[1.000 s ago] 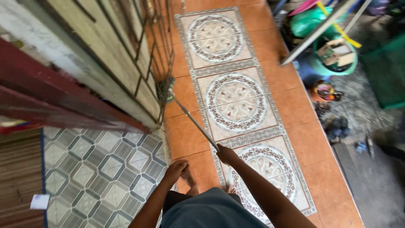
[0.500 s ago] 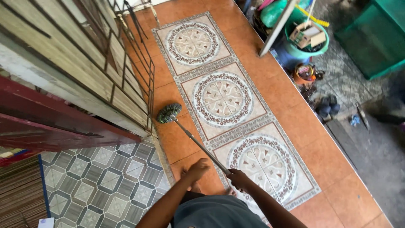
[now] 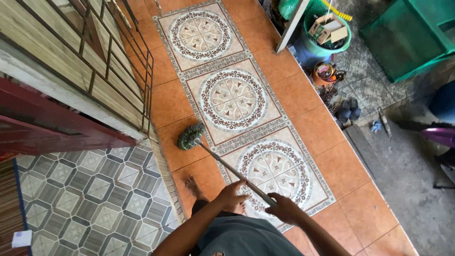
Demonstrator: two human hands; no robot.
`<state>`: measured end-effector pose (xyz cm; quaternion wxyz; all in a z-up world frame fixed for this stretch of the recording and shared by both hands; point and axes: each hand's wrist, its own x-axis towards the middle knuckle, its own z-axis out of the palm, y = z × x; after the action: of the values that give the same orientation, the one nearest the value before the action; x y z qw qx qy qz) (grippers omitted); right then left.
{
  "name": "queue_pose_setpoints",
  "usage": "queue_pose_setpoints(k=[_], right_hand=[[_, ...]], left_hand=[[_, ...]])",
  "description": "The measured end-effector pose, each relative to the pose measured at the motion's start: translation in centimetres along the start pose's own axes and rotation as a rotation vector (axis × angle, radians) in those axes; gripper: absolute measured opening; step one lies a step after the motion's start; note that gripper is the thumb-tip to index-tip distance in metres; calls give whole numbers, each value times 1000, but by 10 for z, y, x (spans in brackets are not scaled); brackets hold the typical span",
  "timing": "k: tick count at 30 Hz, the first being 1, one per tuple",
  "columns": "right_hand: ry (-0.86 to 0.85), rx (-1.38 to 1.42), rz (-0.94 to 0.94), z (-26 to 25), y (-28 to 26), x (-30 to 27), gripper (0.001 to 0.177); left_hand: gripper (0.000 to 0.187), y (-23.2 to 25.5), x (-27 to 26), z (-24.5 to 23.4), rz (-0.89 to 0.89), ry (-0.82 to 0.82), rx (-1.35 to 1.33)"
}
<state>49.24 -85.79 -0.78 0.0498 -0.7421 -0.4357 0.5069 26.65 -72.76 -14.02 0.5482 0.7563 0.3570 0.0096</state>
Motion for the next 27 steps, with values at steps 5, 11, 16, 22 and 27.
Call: queue_pose_setpoints(k=[5, 11, 16, 22, 27], right_hand=[[-4, 5, 103, 4, -60, -5, 60], [115, 78, -96, 2, -116, 64, 56], [116, -132, -116, -32, -155, 122, 48], [189, -139, -100, -84, -123, 202, 50], [208, -98, -45, -120, -91, 236, 47]], left_hand=[[97, -3, -4, -11, -9, -124, -20], [110, -42, 31, -47, 182, 126, 29], [124, -81, 109, -86, -1, 137, -299], [121, -81, 216, -119, -194, 72, 112], [121, -43, 251, -125, -287, -16, 117]])
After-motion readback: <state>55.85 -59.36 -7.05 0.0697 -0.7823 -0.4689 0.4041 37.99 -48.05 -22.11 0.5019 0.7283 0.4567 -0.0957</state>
